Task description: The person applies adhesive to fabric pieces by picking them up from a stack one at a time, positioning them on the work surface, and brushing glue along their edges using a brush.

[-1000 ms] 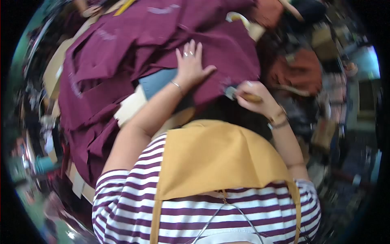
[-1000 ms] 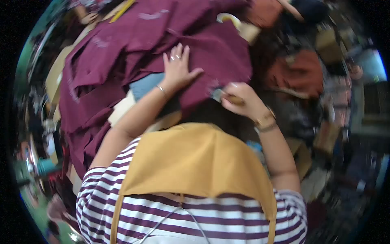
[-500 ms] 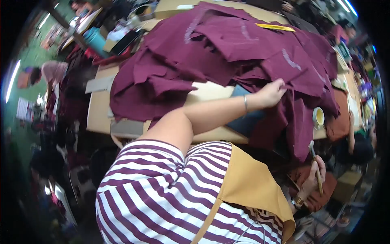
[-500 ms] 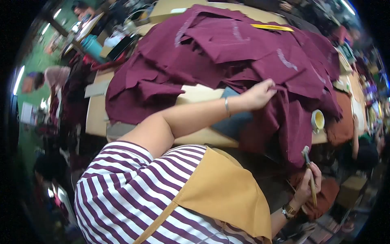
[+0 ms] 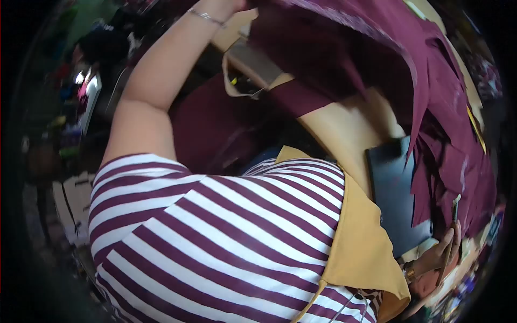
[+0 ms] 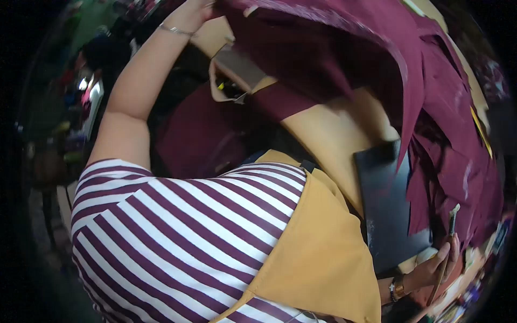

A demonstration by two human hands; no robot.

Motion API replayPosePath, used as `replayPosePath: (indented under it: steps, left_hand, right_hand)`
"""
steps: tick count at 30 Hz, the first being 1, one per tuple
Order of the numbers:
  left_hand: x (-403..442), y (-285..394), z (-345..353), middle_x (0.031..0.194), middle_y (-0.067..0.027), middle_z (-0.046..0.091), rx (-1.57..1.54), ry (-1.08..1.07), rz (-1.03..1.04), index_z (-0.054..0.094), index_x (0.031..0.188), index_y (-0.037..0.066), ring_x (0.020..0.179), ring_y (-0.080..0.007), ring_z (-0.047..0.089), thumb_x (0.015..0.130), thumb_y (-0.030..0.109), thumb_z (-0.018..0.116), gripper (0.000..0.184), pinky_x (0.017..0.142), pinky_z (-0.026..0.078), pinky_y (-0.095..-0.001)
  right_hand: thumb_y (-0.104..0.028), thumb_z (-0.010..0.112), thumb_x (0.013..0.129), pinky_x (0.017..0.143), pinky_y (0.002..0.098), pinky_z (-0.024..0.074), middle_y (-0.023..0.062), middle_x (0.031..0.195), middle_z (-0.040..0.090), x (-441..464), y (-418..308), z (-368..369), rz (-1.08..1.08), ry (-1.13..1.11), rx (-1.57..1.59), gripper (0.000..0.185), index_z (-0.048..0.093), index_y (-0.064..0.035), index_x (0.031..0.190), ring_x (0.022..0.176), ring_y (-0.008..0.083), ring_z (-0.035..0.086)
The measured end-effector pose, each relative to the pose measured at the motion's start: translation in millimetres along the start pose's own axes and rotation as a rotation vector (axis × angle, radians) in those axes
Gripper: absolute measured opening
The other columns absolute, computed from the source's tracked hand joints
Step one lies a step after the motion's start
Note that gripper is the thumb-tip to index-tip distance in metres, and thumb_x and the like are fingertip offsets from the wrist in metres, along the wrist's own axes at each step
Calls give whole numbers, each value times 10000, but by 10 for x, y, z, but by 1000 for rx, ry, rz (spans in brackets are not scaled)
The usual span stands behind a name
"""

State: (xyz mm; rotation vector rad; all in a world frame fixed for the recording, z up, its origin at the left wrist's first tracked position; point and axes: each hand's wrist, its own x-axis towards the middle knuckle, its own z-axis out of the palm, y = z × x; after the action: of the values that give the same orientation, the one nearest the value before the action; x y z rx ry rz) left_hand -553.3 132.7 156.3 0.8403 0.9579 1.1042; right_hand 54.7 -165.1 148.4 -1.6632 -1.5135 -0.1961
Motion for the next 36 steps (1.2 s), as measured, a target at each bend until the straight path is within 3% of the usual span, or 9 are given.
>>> replayPosePath:
  steps: [3, 5, 13, 16, 17, 21, 25, 31, 36]
  left_hand:
    - [-1125, 4, -856, 969, -151, 706, 18, 289, -8, 626, 1117, 31, 852, -295, 692, 982, 256, 513, 286, 771, 573, -449]
    - [-1877, -147, -1194, 1305, -111, 579, 101, 664, -20, 534, 1303, 104, 1182, -252, 568, 947, 282, 616, 407, 1000, 463, -461]
    - [-3933, -1501, -1826, 1230, -130, 612, 340, 1198, -34, 491, 1331, 64, 1133, -253, 587, 984, 214, 555, 383, 982, 458, -385]
    - [-4481, -2118, -2108, 1177, -180, 634, 986, 1158, -148, 525, 1243, 7, 1113, -280, 602, 971, 183, 564, 326, 943, 460, -364]
    - [-4603, -2288, -2163, 1107, -229, 654, 1191, 1169, -107, 520, 1246, 55, 1060, -370, 633, 961, 193, 570, 320, 899, 487, -424]
    - [-4724, -2563, -1883, 991, -275, 651, 1314, 1100, -432, 514, 1208, 151, 989, -481, 594, 960, 194, 554, 255, 819, 487, -521]
    - [-4310, -2497, -1780, 1041, -257, 652, 1326, 1135, -108, 517, 1198, 136, 1013, -464, 599, 966, 187, 542, 239, 826, 491, -508]
    - [-3423, -1236, -1525, 1080, -211, 661, 1363, 1151, 496, 549, 1186, 76, 1035, -408, 626, 955, 173, 581, 253, 836, 509, -430]
    - [-3836, -1069, -1596, 1105, -185, 652, 1305, 1188, 498, 552, 1193, 55, 1041, -312, 642, 977, 183, 557, 251, 878, 492, -363]
  right_hand:
    - [-58, 557, 943, 853, 361, 545, 180, 1068, 691, 273, -11, 281, -127, -74, 53, 207, 659, 87, 1049, 971, 276, 673]
    - [-62, 565, 943, 842, 354, 543, 171, 1073, 692, 397, -74, 461, -185, -120, 116, 202, 666, 76, 1051, 969, 268, 672]
    - [-48, 575, 946, 886, 326, 536, 155, 1096, 688, 649, -282, 962, -242, -242, 318, 200, 664, 67, 1082, 990, 236, 663]
    - [-40, 578, 942, 882, 329, 537, 154, 1098, 686, 712, -245, 1044, -249, -272, 346, 196, 664, 65, 1084, 988, 236, 662]
    - [-37, 578, 942, 885, 328, 536, 154, 1102, 685, 721, -234, 1059, -251, -284, 352, 196, 663, 64, 1087, 991, 235, 661]
    - [-29, 579, 941, 899, 322, 526, 153, 1116, 683, 727, -247, 1110, -240, -320, 372, 196, 662, 64, 1092, 1003, 226, 656]
    - [-29, 580, 942, 899, 311, 520, 149, 1119, 684, 747, -318, 1093, -214, -339, 405, 198, 662, 63, 1097, 1009, 217, 653]
    - [-30, 583, 939, 901, 313, 517, 142, 1112, 687, 823, -349, 1080, -295, -310, 363, 199, 667, 56, 1098, 1003, 213, 654]
    - [-26, 580, 939, 907, 316, 509, 138, 1117, 685, 780, -477, 1098, -305, -325, 403, 199, 667, 48, 1102, 1004, 209, 651]
